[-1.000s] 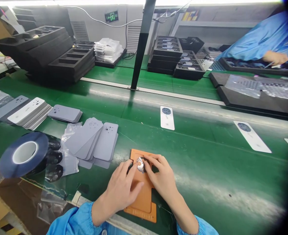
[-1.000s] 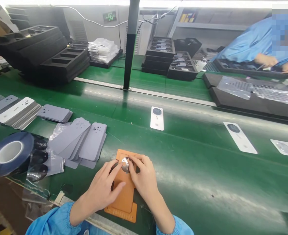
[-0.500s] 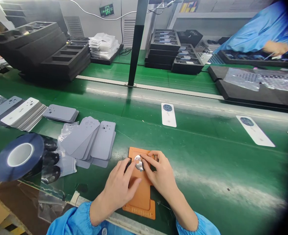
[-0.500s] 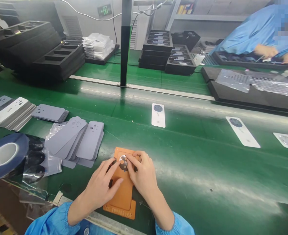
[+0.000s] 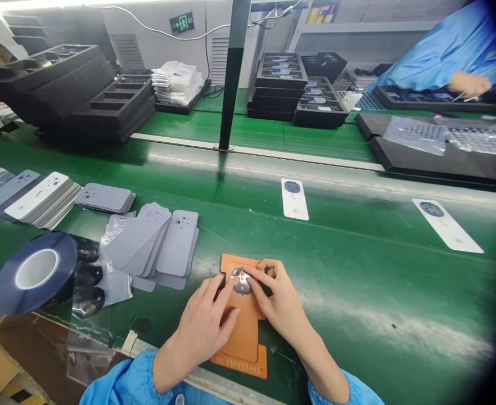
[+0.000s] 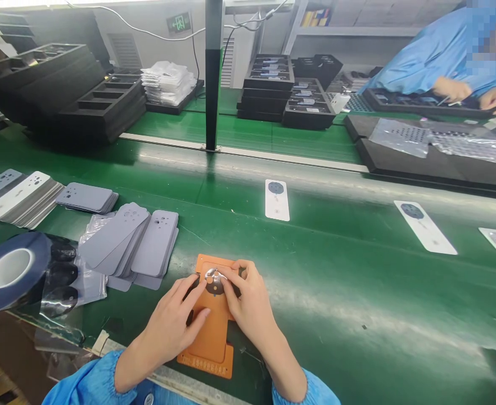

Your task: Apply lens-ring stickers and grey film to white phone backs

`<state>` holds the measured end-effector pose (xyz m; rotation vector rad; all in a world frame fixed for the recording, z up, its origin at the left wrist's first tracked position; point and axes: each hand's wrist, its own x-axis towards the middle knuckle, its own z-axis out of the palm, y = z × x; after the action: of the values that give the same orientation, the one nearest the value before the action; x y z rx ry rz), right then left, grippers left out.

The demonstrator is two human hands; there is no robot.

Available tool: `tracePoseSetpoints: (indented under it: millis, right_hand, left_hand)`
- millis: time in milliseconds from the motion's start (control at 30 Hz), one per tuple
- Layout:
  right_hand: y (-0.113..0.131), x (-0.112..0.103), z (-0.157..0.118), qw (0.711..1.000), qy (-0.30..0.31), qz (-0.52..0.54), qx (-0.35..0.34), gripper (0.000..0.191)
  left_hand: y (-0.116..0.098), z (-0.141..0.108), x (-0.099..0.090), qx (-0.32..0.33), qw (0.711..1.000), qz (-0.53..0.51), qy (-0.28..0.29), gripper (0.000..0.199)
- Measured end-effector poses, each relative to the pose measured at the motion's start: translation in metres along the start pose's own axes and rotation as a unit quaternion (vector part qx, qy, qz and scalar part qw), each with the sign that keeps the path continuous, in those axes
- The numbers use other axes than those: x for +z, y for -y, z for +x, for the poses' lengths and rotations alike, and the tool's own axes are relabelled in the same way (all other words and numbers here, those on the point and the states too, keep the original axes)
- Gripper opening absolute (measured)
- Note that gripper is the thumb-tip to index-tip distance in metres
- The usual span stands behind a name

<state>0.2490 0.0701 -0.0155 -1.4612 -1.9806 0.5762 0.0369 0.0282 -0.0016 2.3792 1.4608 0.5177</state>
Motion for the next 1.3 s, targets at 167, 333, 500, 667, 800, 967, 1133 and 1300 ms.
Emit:
tracePoseSetpoints:
  millis: [167,333,500,667,800,967,1133,1300]
  right_hand:
    - [0.0007,-0.0007,-0.0022,1.000,0.008,0.009,0.003,0.028]
    - [0.0007,0.0003,-0.0032,1.000,0.009,0.005,-0.005,0.028]
    - [-0.0009,-0.0061,-0.0040,0.997,0.041,0.062,0.020,0.029]
    - [-0.0021,-0.0080,-0.0048,0.995,0.058,0.075,0.030,0.031]
    - [0.0007,-0.0047,-0.0033,0.998,0.047,0.038,0.012,0.033]
    - [0.0020,-0.0061,-0.0016,0.999,0.043,0.005,0.010,0.039]
    - [0.0033,-0.0071,-0.0002,0.997,0.052,0.025,0.044,0.037]
    - [0.0028,-0.0082,0.0013,0.992,0.057,0.053,0.101,0.035]
  left_hand:
    - [0.0005,0.0004,0.0002,-0.003,1.000,-0.002,-0.022,0.049]
    - [-0.0005,0.0017,0.0005,0.004,1.000,0.020,-0.017,0.051]
    - [0.0007,0.0001,-0.0006,0.002,0.999,0.045,-0.005,0.048]
    - [0.0009,-0.0029,-0.0024,0.013,0.999,0.051,-0.010,0.050]
    - [-0.0010,-0.0006,-0.0031,0.006,0.998,0.056,0.003,0.052]
    - [-0.0027,0.0016,-0.0040,-0.002,0.998,0.062,0.017,0.049]
    - [-0.0020,-0.0025,-0.0042,0.011,0.998,0.062,0.012,0.052]
    - [-0.0017,-0.0054,-0.0036,0.010,0.998,0.056,0.005,0.054]
